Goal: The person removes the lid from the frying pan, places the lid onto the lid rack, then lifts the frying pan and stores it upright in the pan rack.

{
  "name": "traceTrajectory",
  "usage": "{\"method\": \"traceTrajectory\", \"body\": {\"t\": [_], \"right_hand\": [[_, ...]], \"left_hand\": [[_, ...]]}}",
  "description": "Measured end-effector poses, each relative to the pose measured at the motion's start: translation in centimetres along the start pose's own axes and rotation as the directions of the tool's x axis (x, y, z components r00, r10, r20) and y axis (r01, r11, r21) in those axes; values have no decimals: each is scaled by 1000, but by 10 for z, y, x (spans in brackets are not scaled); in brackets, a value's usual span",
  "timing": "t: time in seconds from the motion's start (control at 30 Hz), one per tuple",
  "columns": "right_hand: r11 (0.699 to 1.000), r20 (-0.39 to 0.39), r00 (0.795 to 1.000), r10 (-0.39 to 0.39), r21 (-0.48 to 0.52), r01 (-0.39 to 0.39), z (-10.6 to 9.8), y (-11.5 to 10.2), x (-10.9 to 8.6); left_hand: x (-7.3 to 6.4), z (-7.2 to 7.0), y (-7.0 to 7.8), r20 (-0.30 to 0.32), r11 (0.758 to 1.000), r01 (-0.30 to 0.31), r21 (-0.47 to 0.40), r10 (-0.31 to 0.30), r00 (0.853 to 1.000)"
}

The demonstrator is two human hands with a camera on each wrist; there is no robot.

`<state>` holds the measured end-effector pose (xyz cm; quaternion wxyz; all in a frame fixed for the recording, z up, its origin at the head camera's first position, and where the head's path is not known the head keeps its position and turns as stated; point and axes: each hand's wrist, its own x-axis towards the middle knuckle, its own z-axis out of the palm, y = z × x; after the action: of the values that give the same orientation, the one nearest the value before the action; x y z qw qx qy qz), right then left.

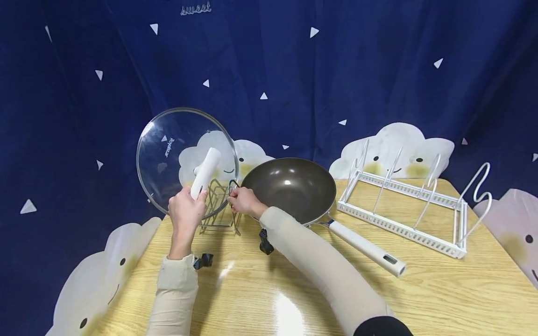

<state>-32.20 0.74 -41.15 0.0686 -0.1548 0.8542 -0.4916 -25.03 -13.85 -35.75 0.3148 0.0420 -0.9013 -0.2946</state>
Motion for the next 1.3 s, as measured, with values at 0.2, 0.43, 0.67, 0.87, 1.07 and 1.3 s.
{"method": "traceTrajectory", "body": {"t": [0.2, 0.43, 0.67, 0.87, 1.07, 1.3], "right_hand": [[1000, 3, 1000, -2, -2, 2, -1, 2, -1], [1000, 22, 1000, 0, 7, 0, -3, 4, 0], [1000, 25, 1000, -13, 10, 12, -2, 3, 0], [1000, 22, 1000, -5, -1, 5, -2, 4, 0], [1000, 23, 1000, -9, 10, 9, -2, 6, 1], [1000, 31, 999, -13, 0, 13, -2, 6, 1]], "left_hand": [[-2, 2, -2, 35, 1000, -1, 13, 1, 999], [-3, 0, -2, 60, 1000, 4, 21, -6, 998], [-4, 3, -4, 109, 998, 17, 63, -24, 994], [-4, 5, -5, 141, 996, 27, 85, -39, 989], [-5, 6, -5, 157, 996, 42, 83, -54, 986], [-5, 6, -6, 165, 995, 40, 89, -54, 985]]}}
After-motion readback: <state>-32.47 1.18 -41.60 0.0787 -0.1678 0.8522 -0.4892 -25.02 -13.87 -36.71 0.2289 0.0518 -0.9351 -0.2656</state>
